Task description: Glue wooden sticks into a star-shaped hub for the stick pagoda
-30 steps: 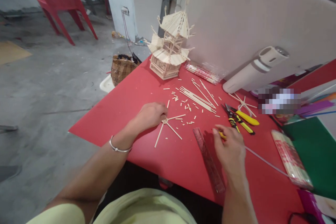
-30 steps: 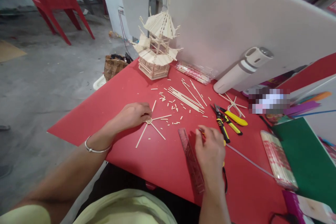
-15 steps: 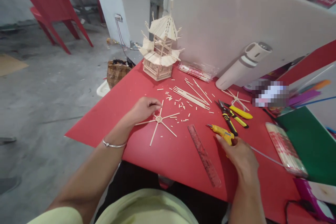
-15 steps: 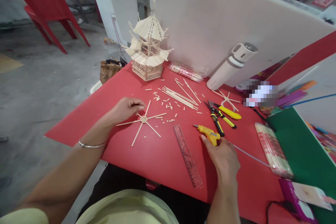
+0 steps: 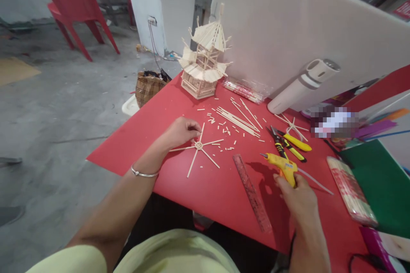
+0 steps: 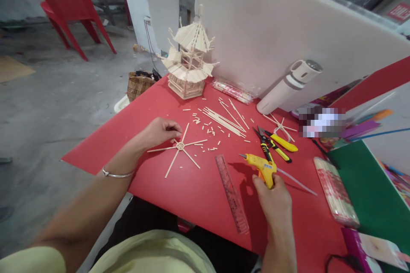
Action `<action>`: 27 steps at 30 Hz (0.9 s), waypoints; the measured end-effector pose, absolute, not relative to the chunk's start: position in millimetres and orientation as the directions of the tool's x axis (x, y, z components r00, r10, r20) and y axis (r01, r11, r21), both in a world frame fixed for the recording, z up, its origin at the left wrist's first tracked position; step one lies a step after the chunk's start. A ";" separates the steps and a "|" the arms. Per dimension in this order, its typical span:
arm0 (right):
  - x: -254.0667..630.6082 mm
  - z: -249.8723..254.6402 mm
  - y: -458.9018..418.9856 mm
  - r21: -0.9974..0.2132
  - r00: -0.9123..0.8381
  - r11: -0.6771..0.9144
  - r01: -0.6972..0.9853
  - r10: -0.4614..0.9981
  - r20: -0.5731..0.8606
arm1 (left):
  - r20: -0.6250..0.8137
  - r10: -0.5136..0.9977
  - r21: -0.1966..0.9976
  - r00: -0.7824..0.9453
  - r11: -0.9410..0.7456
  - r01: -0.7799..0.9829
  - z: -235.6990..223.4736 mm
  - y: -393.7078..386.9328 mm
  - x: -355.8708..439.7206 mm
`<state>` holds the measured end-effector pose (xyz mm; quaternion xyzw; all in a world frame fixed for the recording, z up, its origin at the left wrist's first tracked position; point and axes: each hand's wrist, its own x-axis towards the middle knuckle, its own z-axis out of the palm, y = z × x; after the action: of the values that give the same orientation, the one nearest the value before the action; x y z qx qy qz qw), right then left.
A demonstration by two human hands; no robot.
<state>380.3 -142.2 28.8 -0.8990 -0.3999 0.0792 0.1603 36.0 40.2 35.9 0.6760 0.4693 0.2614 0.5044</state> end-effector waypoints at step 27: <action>233.9 34.5 -75.1 0.105 0.076 -0.118 0.988 0.937 0.340 | -0.006 0.915 0.778 0.404 -0.250 0.576 31.5 35.8 27.4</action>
<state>233.9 -75.1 34.5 -0.7294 -0.6597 -0.1639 0.0766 27.4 35.8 31.5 0.7552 0.4937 0.2334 0.3626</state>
